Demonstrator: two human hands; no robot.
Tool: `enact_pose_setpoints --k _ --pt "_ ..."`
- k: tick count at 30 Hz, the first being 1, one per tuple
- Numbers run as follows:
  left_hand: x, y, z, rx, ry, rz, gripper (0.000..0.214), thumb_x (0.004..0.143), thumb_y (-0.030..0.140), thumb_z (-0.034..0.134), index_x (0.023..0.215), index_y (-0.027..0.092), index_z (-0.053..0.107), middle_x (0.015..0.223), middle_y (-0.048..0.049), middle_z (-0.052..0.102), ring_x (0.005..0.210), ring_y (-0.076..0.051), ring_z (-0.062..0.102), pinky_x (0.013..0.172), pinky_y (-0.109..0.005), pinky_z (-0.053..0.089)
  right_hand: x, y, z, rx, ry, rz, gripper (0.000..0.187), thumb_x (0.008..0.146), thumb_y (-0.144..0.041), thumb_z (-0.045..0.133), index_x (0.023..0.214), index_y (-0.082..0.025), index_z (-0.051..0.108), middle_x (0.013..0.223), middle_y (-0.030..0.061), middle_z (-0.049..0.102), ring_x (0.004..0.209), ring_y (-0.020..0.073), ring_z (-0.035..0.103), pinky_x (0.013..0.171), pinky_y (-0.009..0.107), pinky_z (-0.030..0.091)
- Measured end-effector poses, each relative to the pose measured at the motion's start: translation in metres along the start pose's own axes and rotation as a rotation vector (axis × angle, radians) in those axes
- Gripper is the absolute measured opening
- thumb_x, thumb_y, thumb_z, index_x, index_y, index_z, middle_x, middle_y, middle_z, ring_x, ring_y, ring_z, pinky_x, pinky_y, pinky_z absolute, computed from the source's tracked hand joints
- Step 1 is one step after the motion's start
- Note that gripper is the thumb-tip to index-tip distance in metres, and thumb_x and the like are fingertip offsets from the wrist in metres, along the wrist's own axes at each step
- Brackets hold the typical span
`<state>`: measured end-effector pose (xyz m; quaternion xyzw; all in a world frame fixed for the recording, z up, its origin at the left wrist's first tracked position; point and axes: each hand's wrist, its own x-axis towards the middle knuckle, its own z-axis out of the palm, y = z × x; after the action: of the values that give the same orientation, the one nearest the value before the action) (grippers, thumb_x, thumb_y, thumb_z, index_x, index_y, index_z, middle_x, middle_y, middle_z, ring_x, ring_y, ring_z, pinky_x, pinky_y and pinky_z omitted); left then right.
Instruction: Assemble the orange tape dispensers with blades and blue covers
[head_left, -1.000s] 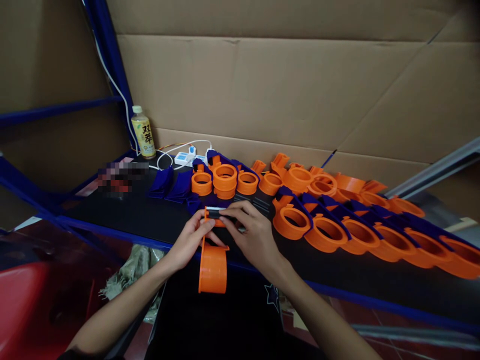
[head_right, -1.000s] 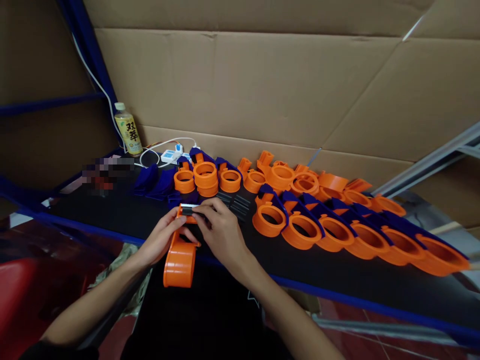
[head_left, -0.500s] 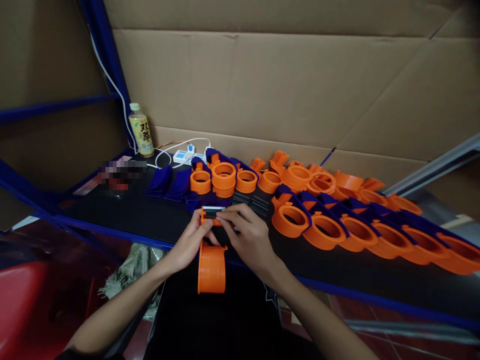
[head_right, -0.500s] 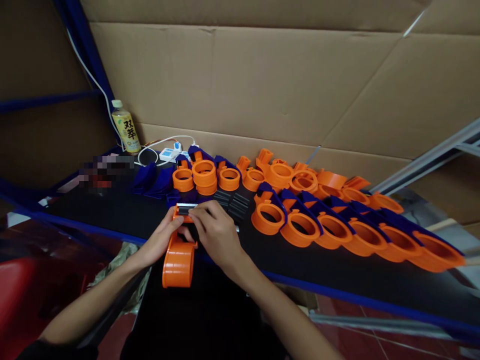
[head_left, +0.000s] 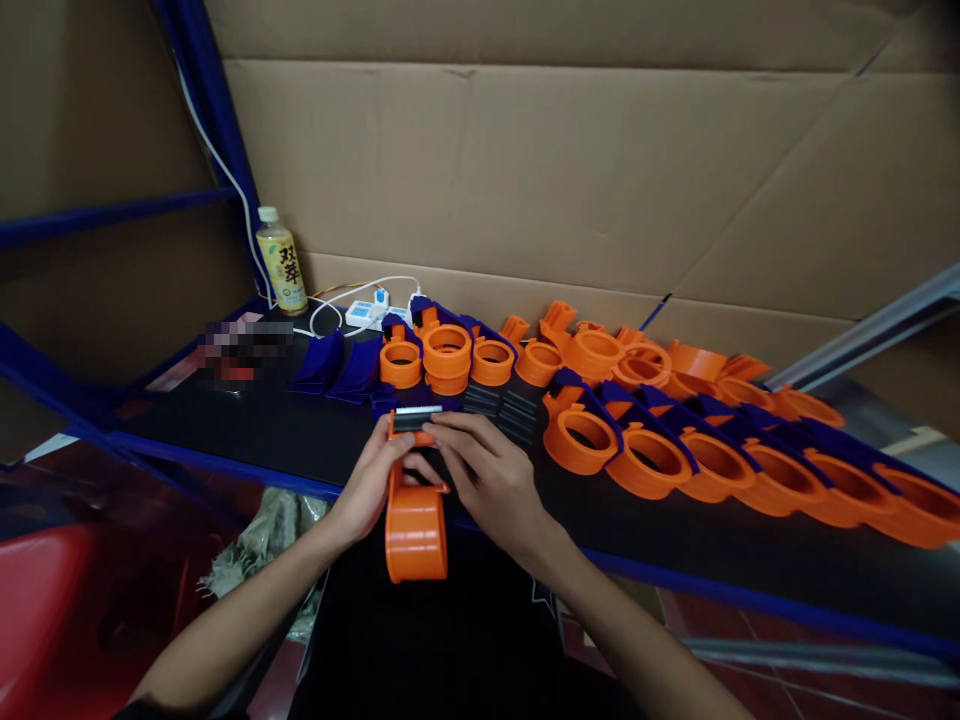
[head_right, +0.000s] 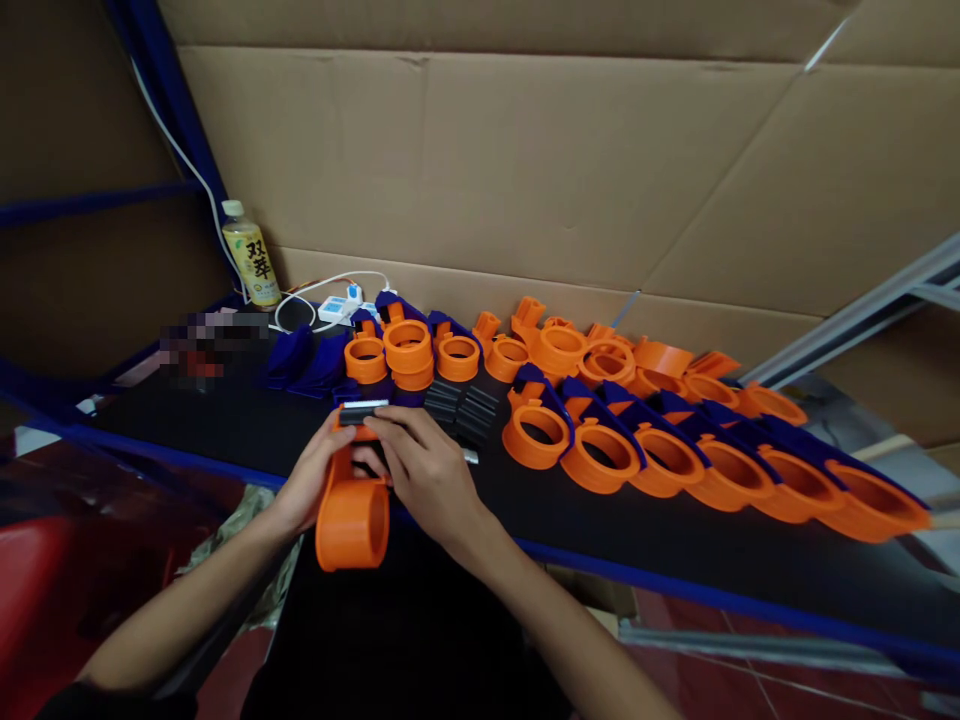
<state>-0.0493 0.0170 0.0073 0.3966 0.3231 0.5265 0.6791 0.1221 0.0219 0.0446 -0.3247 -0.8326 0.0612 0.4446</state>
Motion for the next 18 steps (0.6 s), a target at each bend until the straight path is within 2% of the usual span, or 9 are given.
enact_pose_setpoints --k 3,6,9,12,15,18 --pt "0.003 0.01 -0.006 -0.152 -0.035 -0.141 0.04 0.086 0.051 0.057 0.103 0.014 0.06 0.075 -0.0088 0.073 0.068 -0.026 0.073 0.065 -0.036 0.057 0.006 0.001 -0.007 0.043 0.007 0.012 0.032 0.098 -0.014 0.047 0.12 -0.027 0.067 0.123 0.0073 0.068 0.115 0.019 0.065 0.098 0.037 0.055" --pt "0.005 0.019 -0.01 -0.215 -0.034 -0.223 0.055 0.087 0.062 0.048 0.095 0.011 0.067 0.066 -0.0108 0.07 0.064 -0.027 0.071 0.066 -0.039 0.059 0.012 0.006 -0.013 0.039 0.022 0.061 0.029 0.098 -0.016 0.048 0.117 -0.027 0.068 0.117 0.0064 0.07 0.11 0.0197 0.066 0.097 0.038 0.055" --pt "0.006 0.023 -0.011 -0.27 -0.009 -0.241 0.057 0.088 0.064 0.045 0.088 0.012 0.068 0.063 -0.0088 0.067 0.055 -0.022 0.067 0.063 -0.041 0.06 0.014 0.011 -0.016 0.003 -0.107 0.074 0.029 0.099 -0.018 0.049 0.119 -0.027 0.067 0.118 0.0054 0.07 0.113 0.0207 0.064 0.094 0.039 0.054" --pt "0.007 0.023 -0.009 -0.316 -0.01 -0.226 0.053 0.089 0.061 0.046 0.087 0.012 0.067 0.063 -0.0077 0.067 0.051 -0.02 0.064 0.059 -0.039 0.06 0.014 0.016 -0.015 -0.126 -0.228 0.132 0.028 0.099 -0.021 0.05 0.12 -0.027 0.067 0.12 0.0058 0.07 0.115 0.0222 0.062 0.09 0.038 0.055" --pt "0.007 0.021 -0.01 -0.372 0.004 -0.188 0.047 0.09 0.057 0.047 0.089 0.015 0.066 0.071 -0.0082 0.07 0.052 -0.019 0.065 0.059 -0.038 0.061 0.017 0.023 -0.01 -0.27 -0.299 0.175 0.026 0.098 -0.023 0.052 0.119 -0.025 0.068 0.118 0.007 0.07 0.111 0.023 0.063 0.089 0.038 0.054" --pt "0.008 0.018 -0.012 -0.4 0.014 -0.172 0.047 0.091 0.058 0.047 0.092 0.015 0.066 0.077 -0.0084 0.072 0.054 -0.019 0.065 0.061 -0.039 0.061 0.022 0.029 -0.004 -0.348 -0.335 0.153 0.026 0.098 -0.025 0.052 0.119 -0.023 0.068 0.116 0.0083 0.07 0.111 0.0232 0.062 0.09 0.038 0.053"
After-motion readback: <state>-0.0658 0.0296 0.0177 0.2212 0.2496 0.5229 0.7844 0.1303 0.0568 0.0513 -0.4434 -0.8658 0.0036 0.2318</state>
